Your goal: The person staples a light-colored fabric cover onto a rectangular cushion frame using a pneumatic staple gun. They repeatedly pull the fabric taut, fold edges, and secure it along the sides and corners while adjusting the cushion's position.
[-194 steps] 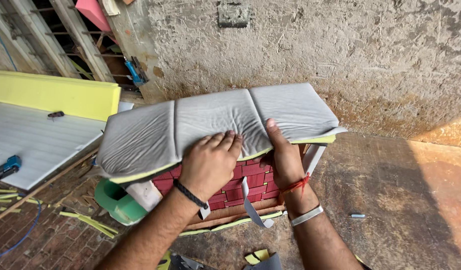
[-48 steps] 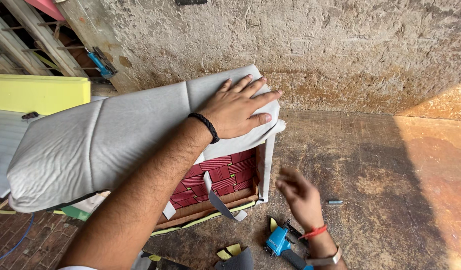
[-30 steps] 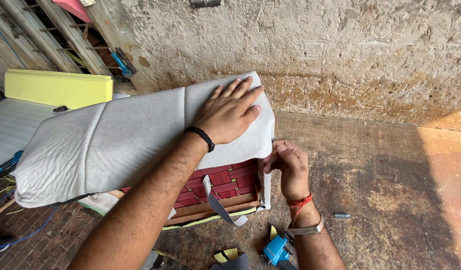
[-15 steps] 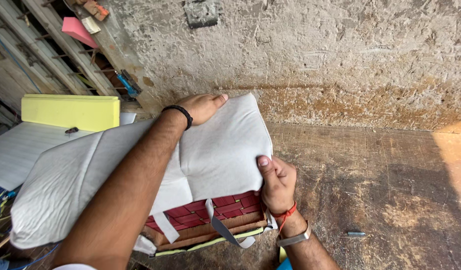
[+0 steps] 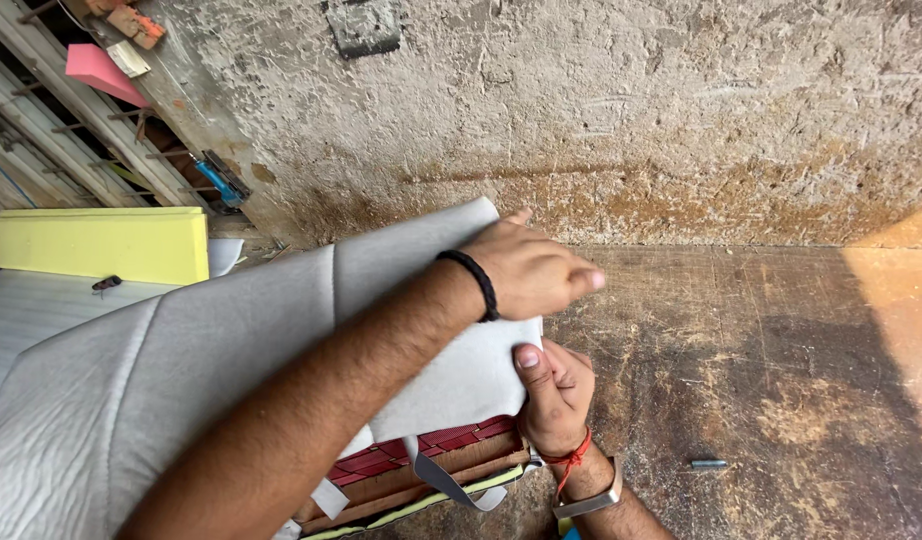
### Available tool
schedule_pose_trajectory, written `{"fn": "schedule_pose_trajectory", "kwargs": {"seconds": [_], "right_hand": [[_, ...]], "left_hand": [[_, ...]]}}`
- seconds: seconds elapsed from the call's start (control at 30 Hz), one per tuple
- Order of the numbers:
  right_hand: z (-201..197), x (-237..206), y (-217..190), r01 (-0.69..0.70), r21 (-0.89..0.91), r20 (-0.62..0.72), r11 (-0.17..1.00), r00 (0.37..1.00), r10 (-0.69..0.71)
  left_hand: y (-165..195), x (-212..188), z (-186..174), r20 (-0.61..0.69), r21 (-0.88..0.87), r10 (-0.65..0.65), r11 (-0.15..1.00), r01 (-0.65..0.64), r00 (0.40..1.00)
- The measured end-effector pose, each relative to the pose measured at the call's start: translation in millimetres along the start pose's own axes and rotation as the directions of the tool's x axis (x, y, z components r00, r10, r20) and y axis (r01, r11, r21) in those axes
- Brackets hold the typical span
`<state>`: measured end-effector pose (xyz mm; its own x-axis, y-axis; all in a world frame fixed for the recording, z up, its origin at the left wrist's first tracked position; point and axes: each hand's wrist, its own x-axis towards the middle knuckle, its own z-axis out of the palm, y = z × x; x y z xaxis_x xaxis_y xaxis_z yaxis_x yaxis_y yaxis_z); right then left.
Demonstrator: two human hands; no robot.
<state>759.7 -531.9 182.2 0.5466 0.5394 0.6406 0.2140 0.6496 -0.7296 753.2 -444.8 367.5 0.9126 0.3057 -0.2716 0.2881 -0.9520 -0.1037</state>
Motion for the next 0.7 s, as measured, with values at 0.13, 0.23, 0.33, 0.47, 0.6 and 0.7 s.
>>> {"fn": "schedule_pose_trajectory", "kwargs": {"seconds": [0.13,0.23,0.33,0.47,0.6,0.7], "right_hand": [[-1,-4,7,0.02,0.005,0.015,1.0,1.0,-0.02],[-4,-9,11,0.034,0.005,0.033,0.999,0.999,-0.034],[-7,-12,11,0.044,-0.014,0.048,0.999,0.998,-0.044],[-8,-8,6,-0.013,0.011,0.086,1.0,0.996,0.012],[-10,3,-1,-0.162,0.152,0.183,0.975,0.974,0.134],[-13,8,-5,-0.24,0.109,0.252,0.965,0.945,0.207]], "left_hand": [[58,-36,18,-0.061,-0.086,0.307,0.946,-0.312,0.95],[41,-63,17,-0.348,-0.225,0.431,0.824,-0.52,0.833],[-24,-87,8,-0.351,-0.013,0.043,0.999,-0.051,0.935],[-45,-85,19,-0.222,-0.042,-0.038,0.999,0.029,0.974],[-31,-77,14,-0.201,-0.101,-0.204,0.977,0.186,0.958],[-20,-80,12,-0.226,-0.111,-0.304,0.952,0.285,0.926]]}}
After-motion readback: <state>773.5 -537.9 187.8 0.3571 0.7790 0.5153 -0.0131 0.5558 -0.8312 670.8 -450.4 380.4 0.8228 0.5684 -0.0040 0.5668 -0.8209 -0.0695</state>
